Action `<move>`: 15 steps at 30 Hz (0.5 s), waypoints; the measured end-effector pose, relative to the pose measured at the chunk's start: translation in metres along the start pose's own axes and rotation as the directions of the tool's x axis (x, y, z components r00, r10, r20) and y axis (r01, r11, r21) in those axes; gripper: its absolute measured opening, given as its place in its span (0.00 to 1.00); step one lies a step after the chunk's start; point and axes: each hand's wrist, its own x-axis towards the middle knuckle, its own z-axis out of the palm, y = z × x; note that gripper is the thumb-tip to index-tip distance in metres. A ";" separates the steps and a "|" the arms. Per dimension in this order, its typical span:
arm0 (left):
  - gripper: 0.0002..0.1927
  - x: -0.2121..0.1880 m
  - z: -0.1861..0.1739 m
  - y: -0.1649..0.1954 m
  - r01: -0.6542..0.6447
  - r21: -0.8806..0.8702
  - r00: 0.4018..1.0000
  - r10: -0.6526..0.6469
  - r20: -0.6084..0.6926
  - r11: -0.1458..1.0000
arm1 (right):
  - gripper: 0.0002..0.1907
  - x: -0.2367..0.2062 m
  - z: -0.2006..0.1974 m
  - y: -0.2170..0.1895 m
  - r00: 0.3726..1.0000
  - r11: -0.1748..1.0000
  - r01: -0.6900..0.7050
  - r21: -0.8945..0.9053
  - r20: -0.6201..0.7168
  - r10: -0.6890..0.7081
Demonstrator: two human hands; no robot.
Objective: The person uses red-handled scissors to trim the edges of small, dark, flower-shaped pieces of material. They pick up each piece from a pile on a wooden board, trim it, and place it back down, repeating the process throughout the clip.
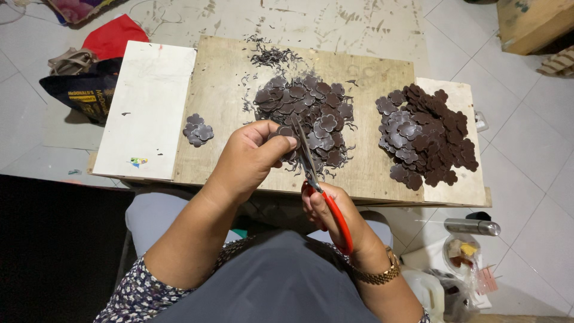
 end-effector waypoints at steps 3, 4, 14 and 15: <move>0.04 0.002 0.001 0.001 0.008 -0.012 1.000 -0.009 -0.019 1.000 | 0.27 0.000 0.001 -0.002 1.000 1.000 -0.026 0.002 -0.007 0.026; 0.04 0.002 0.001 0.001 0.010 -0.013 1.000 -0.010 -0.020 1.000 | 0.27 0.000 0.001 -0.003 1.000 1.000 -0.028 -0.003 -0.010 0.028; 0.05 0.004 -0.002 -0.004 -0.098 0.065 0.995 0.097 0.022 0.993 | 0.31 0.002 0.009 -0.014 0.999 0.998 -0.049 -0.033 0.004 0.049; 0.05 0.004 -0.002 -0.004 -0.090 0.061 0.996 0.090 0.018 0.994 | 0.31 0.002 0.009 -0.014 0.999 0.999 -0.046 -0.024 0.002 0.046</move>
